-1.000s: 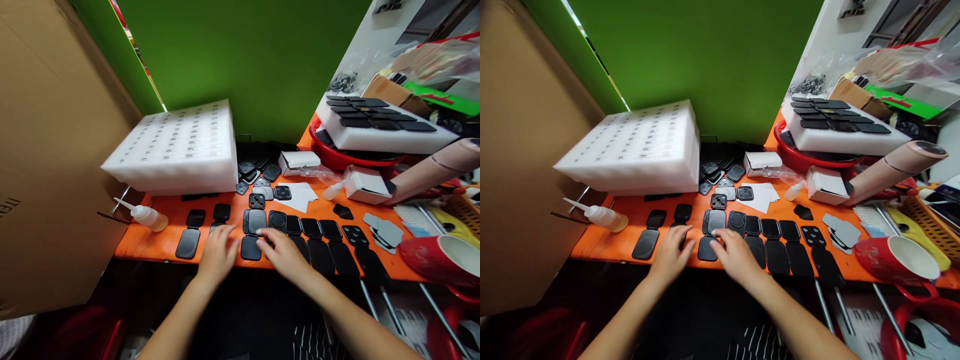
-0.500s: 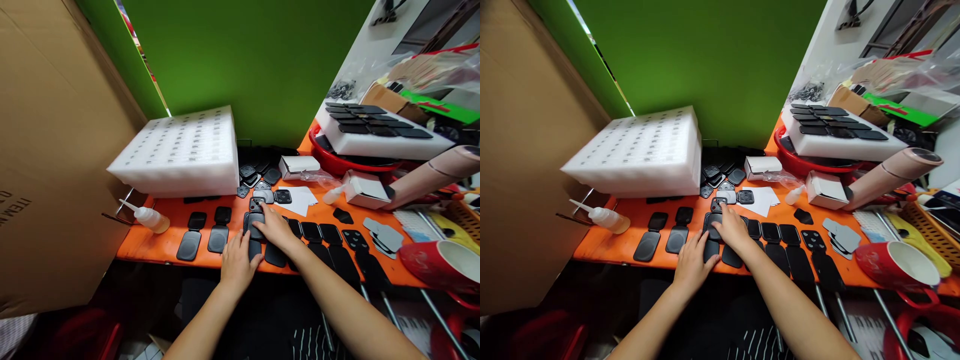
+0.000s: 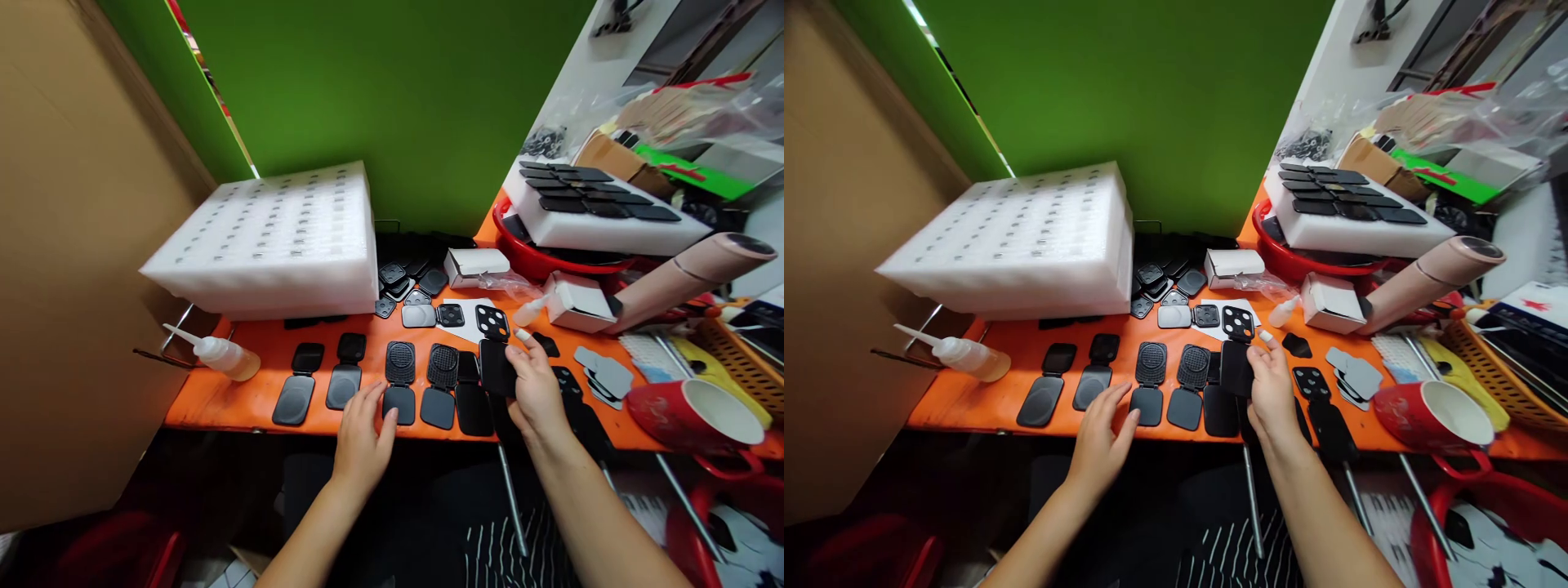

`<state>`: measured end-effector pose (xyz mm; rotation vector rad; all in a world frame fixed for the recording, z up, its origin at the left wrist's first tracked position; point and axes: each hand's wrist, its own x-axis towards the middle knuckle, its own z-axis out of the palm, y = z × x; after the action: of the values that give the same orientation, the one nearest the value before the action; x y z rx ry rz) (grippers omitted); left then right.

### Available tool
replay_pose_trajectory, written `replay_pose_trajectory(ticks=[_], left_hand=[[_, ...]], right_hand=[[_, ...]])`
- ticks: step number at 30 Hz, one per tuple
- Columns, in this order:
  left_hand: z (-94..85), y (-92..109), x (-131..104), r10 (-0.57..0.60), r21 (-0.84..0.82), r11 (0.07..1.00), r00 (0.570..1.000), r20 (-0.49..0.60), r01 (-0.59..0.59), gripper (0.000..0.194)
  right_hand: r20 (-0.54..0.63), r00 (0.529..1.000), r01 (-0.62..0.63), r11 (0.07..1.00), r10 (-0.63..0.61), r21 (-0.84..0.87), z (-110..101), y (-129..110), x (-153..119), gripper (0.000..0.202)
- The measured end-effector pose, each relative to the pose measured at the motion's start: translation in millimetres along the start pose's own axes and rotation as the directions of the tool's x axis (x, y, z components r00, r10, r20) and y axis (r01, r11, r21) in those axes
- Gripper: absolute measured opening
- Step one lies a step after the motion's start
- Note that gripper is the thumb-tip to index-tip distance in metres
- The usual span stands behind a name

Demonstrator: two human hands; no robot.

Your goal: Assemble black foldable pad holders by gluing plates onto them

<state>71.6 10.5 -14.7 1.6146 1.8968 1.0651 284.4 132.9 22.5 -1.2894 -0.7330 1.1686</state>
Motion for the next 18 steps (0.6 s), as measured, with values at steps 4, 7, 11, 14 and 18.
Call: replay_pose_trajectory(ticks=[4, 7, 11, 14, 18], left_hand=[[1.5, 12.6, -7.1, -0.181, -0.333, 0.914, 0.968, 0.176, 0.231, 0.033], [10.3, 20.7, -10.1, -0.307, -0.541, 0.693, 0.874, 0.377, 0.477, 0.042], [12.0, 24.5, -10.1, -0.308, -0.689, 0.493, 0.847, 0.434, 0.532, 0.046], [2.6, 23.5, -5.7, -0.32, -0.716, 0.438, 0.839, 0.44, 0.543, 0.042], [-8.4, 19.9, 3.5, -0.394, -0.71, 0.415, 0.816, 0.423, 0.569, 0.044]], right_hand=[[0.05, 0.999, -0.012, 0.999, 0.013, -0.034, 0.1, 8.9, -25.8, 0.049], [0.238, 0.962, -0.112, 0.989, 0.133, -0.101, 14.1, 26.6, -59.4, 0.05], [0.468, 0.862, -0.154, 0.981, 0.192, -0.119, 28.4, 47.6, -92.2, 0.046], [0.543, 0.828, -0.048, 0.982, 0.142, -0.183, 26.5, 50.4, -93.9, 0.038], [0.585, 0.803, 0.066, 0.959, 0.113, -0.276, 16.0, 42.7, -82.3, 0.031]])
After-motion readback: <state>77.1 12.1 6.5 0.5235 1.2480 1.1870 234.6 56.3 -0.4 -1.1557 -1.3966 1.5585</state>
